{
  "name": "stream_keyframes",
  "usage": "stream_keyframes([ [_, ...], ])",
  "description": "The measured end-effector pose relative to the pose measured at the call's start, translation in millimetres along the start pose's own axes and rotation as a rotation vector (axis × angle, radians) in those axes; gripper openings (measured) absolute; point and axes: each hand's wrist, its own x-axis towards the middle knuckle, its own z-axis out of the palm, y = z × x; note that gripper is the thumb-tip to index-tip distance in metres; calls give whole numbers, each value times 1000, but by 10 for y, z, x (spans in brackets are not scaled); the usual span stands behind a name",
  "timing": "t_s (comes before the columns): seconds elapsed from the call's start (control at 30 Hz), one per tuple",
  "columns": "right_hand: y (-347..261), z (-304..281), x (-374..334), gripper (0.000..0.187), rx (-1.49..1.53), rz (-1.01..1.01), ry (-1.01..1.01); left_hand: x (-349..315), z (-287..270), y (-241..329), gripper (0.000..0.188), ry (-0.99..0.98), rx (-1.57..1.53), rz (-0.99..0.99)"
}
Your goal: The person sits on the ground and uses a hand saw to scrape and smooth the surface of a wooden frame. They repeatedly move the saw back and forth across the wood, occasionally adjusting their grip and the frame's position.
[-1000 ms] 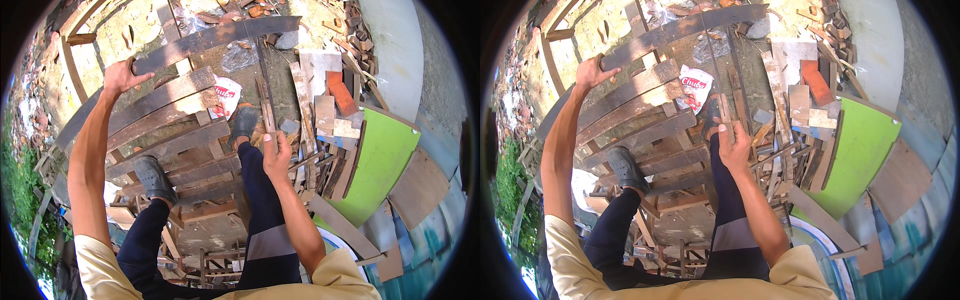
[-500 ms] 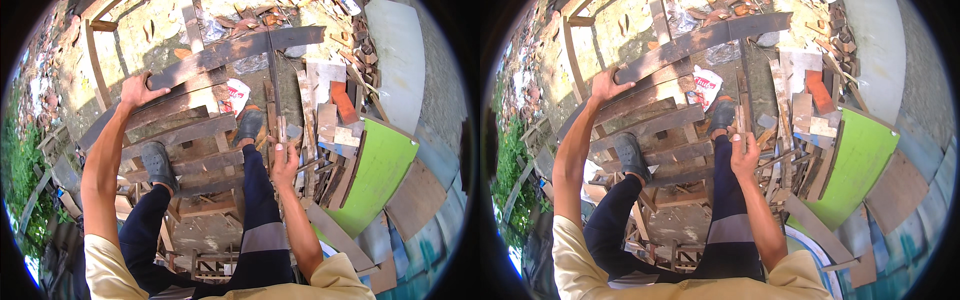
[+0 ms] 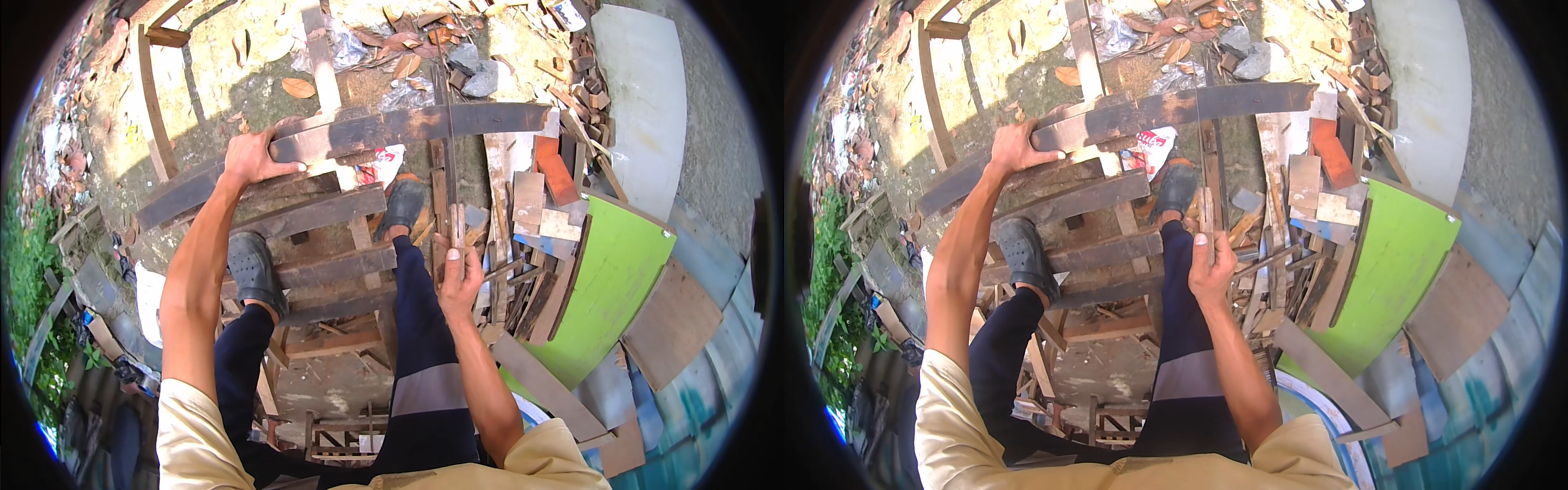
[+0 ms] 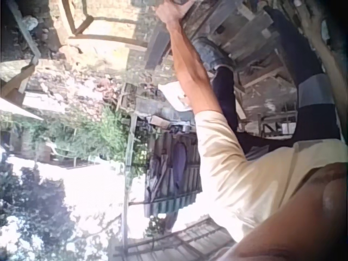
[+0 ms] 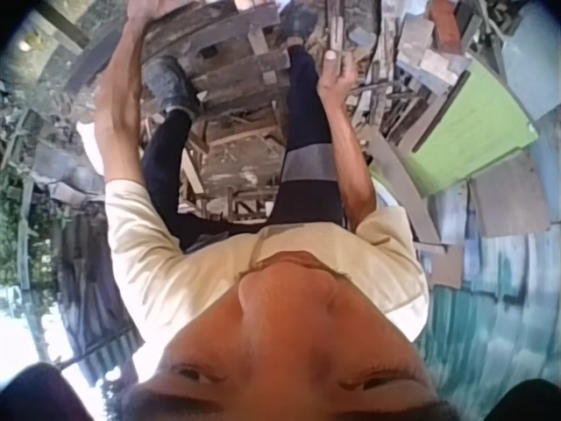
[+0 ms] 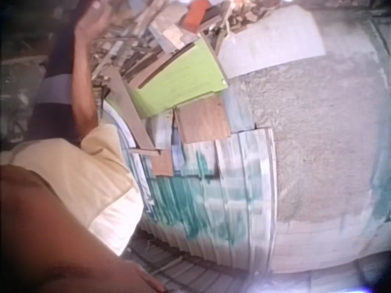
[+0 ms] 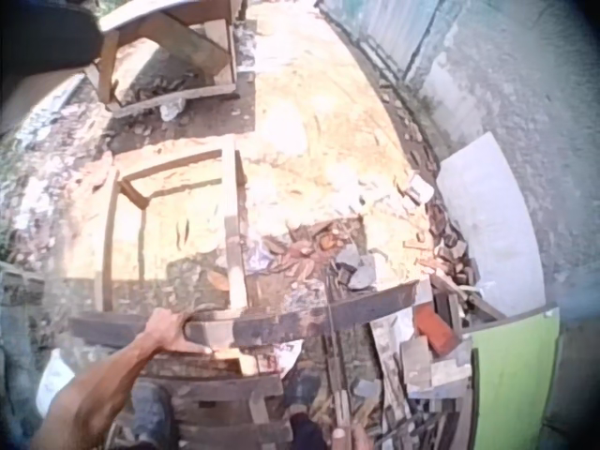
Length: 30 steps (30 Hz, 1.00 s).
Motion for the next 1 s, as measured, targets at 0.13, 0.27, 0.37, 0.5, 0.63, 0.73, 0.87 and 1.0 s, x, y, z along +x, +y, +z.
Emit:
stream_keyframes([
  [0.13,17,78,-14,31,29,-52,60,-145,149,5,100,-70,13,20],
  [0.27,139,91,-76,29,-53,-17,49,-228,244,76,97,-107,40,26],
  [0.37,128,148,-101,28,8,-52,60,-240,308,78,95,-93,30,12],
  [0.5,201,124,-156,29,-7,-38,44,-225,358,97,93,-101,11,-11],
  [0.63,197,113,-174,28,4,-38,46,-240,340,81,91,-91,16,-39],
  [0.73,188,93,-149,28,-33,-83,67,-225,327,91,91,-84,10,-52],
  [0.87,258,71,-124,28,-14,-36,71,-163,272,1,98,-84,1,-60],
  [1.0,241,79,-129,28,6,-43,83,-96,128,-9,107,-36,7,-43],
])
